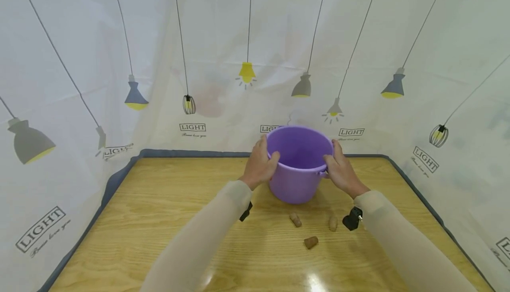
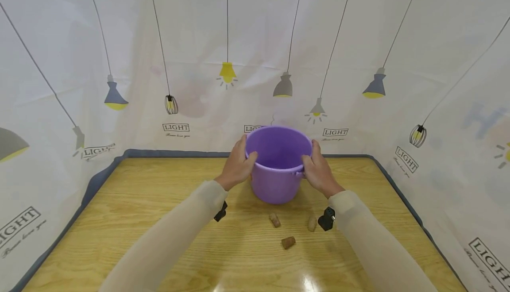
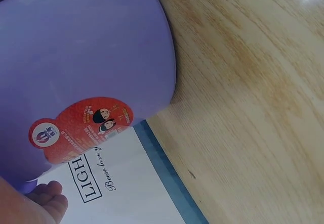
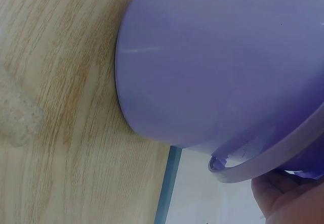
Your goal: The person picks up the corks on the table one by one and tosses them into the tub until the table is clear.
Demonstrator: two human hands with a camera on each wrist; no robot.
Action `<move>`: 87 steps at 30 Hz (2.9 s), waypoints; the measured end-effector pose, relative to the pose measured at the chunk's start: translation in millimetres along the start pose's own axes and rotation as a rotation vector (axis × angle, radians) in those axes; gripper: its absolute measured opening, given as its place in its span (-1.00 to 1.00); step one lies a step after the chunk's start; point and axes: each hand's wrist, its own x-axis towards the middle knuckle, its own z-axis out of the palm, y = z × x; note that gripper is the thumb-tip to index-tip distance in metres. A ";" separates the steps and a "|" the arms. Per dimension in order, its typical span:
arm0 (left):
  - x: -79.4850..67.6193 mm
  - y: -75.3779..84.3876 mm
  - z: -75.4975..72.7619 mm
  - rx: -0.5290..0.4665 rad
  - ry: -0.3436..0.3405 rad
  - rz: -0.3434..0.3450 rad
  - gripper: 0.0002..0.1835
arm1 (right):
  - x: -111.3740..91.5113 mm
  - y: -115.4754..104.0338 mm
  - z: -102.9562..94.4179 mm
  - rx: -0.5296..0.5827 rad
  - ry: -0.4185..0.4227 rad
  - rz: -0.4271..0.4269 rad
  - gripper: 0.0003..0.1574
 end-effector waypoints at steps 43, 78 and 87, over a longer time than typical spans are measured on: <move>-0.7 3.0 1.5 0.021 0.009 -0.019 -0.14 | -15.2 -5.8 -5.6 -0.175 0.095 -0.142 -0.06; 0.4 1.9 1.6 0.028 0.017 -0.026 -0.15 | -56.9 1.1 -16.1 -0.428 0.133 -0.236 -0.20; 0.7 1.4 2.4 0.028 0.021 -0.026 -0.15 | -67.6 3.8 -18.9 -0.507 0.055 -0.163 -0.13</move>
